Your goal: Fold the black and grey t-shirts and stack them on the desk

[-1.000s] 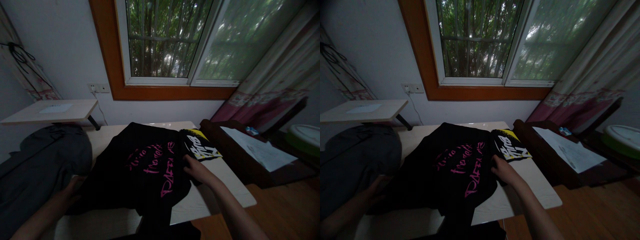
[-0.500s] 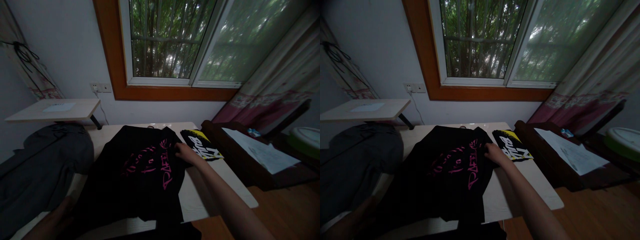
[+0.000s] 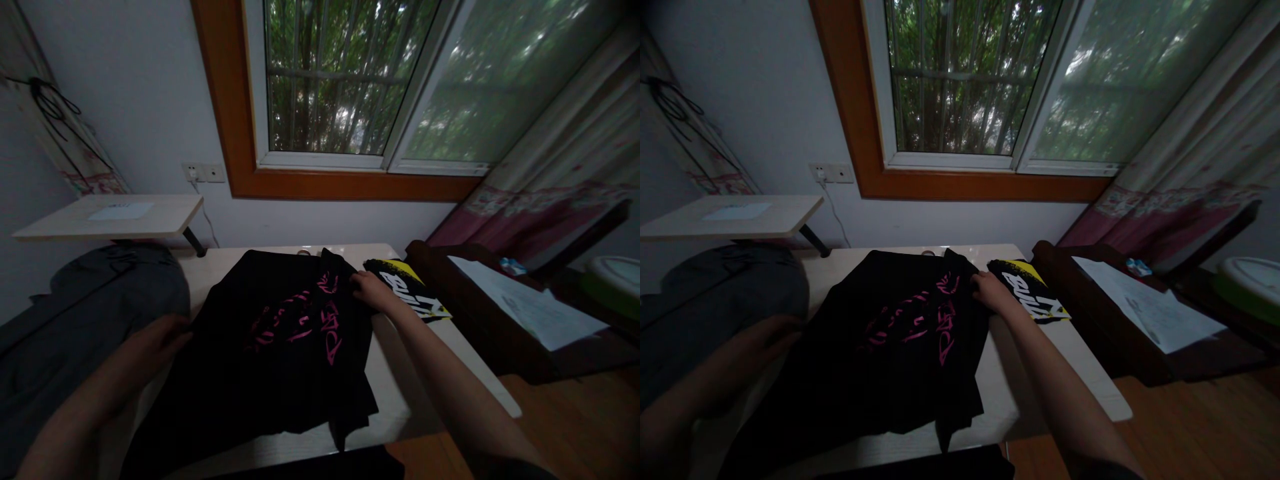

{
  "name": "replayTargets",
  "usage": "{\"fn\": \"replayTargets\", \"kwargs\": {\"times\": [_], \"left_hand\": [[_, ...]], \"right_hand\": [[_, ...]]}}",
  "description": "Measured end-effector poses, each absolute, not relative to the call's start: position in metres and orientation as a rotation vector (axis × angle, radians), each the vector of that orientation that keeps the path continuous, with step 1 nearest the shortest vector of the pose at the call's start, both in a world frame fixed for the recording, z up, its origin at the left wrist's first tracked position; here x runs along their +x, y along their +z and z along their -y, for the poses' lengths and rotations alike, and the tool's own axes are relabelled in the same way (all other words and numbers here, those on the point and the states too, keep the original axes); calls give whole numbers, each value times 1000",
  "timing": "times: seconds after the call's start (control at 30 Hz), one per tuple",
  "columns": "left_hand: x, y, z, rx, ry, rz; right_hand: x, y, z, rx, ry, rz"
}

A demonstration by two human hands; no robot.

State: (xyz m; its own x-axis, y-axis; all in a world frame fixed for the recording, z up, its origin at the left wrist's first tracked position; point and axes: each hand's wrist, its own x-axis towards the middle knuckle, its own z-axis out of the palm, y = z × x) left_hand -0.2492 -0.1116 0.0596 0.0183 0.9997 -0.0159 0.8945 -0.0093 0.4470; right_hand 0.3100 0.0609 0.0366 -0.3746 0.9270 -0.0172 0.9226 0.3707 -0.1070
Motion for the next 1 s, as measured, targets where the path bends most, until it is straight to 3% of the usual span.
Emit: {"fn": "replayTargets", "kwargs": {"times": [0.17, 0.3, 0.73, 1.0], "left_hand": [[-224, 58, 5, 2177, 505, -2005], [-210, 35, -35, 2174, 456, -2110], [-237, 8, -14, 1985, 595, -1937], [-272, 2, -10, 2040, 609, -2134]], "right_hand": [[309, 37, -53, -1801, 98, 2551], [306, 36, -48, -1863, 33, 2514], [299, 23, -30, -1904, -69, 2325], [300, 28, -35, -1882, -15, 2360]]}}
